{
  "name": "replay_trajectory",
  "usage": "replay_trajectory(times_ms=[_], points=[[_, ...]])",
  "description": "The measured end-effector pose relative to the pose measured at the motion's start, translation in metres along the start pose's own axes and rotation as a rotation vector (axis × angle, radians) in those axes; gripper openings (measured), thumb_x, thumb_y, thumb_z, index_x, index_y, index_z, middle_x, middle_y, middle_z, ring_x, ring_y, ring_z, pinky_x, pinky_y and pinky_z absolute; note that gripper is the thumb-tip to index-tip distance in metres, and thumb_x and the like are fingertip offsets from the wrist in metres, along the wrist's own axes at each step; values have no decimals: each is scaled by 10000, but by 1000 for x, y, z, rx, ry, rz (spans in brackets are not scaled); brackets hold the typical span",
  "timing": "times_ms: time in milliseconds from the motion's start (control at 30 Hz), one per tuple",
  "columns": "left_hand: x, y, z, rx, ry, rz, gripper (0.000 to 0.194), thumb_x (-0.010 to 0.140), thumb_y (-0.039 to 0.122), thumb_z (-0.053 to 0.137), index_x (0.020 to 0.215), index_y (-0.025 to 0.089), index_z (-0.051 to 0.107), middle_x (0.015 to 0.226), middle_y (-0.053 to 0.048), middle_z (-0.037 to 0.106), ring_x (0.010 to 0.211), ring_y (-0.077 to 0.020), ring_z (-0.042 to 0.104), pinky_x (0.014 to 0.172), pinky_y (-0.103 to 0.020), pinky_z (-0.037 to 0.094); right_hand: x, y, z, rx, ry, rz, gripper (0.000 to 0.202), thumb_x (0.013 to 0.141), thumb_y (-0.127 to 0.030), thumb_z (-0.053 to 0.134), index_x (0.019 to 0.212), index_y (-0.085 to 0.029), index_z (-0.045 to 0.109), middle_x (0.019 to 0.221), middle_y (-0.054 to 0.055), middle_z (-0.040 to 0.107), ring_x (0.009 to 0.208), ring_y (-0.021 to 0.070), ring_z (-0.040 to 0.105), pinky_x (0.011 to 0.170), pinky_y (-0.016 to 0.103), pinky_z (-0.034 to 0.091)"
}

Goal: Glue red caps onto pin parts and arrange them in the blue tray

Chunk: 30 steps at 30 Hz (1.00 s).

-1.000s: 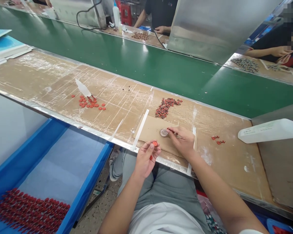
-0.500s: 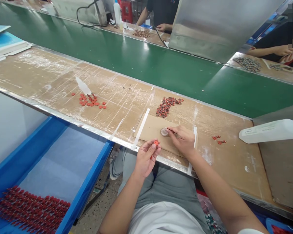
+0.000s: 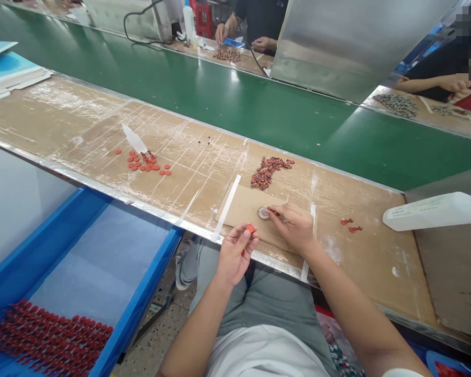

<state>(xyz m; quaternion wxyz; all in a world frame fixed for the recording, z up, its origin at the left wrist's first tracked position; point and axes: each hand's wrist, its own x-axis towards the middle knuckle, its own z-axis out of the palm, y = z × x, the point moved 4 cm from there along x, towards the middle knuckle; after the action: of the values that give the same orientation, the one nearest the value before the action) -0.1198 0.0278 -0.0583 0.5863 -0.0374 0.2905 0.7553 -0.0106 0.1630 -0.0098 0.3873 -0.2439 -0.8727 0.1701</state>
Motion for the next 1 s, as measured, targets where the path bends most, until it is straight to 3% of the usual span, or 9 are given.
replay_trajectory(times_ms=[133, 267, 400, 667, 1000], points=[[-1, 1, 2, -4, 5, 4, 219, 745, 177, 800, 943, 126, 721, 938, -51, 735, 786, -78, 696, 766, -143, 568, -3, 5, -2, 116, 129, 258, 116, 816, -289, 722, 908, -231, 763, 889, 36, 769, 718, 164, 702, 705, 314, 580], [-2, 2, 6, 1, -11, 10, 206, 764, 184, 787, 953, 141, 720, 952, -47, 736, 780, -73, 694, 759, -140, 570, -10, 7, -3, 425, 263, 590, 246, 733, -360, 794, 915, -199, 763, 881, 50, 770, 728, 178, 717, 699, 328, 610], [-6, 2, 12, 6, -39, 13, 179, 791, 209, 767, 957, 160, 722, 939, -40, 738, 772, -68, 691, 741, -136, 571, -16, -12, -7, 709, 294, 726, 271, 678, -330, 842, 903, -203, 760, 850, 46, 771, 720, 174, 728, 692, 311, 625], [-21, -3, 24, 27, -61, 3, 202, 764, 246, 793, 936, 155, 738, 898, -40, 746, 739, -73, 691, 704, -134, 571, -36, -68, -19, 683, 279, 636, 233, 694, -184, 831, 908, -259, 775, 885, 12, 774, 764, 158, 741, 733, 262, 634], [-25, -9, 23, 33, -48, 23, 199, 725, 218, 822, 903, 170, 750, 947, -47, 759, 849, -107, 717, 749, -136, 568, -46, -73, -19, 568, 307, 489, 272, 705, -123, 809, 921, -285, 777, 928, -3, 772, 809, 188, 747, 783, 320, 644]])
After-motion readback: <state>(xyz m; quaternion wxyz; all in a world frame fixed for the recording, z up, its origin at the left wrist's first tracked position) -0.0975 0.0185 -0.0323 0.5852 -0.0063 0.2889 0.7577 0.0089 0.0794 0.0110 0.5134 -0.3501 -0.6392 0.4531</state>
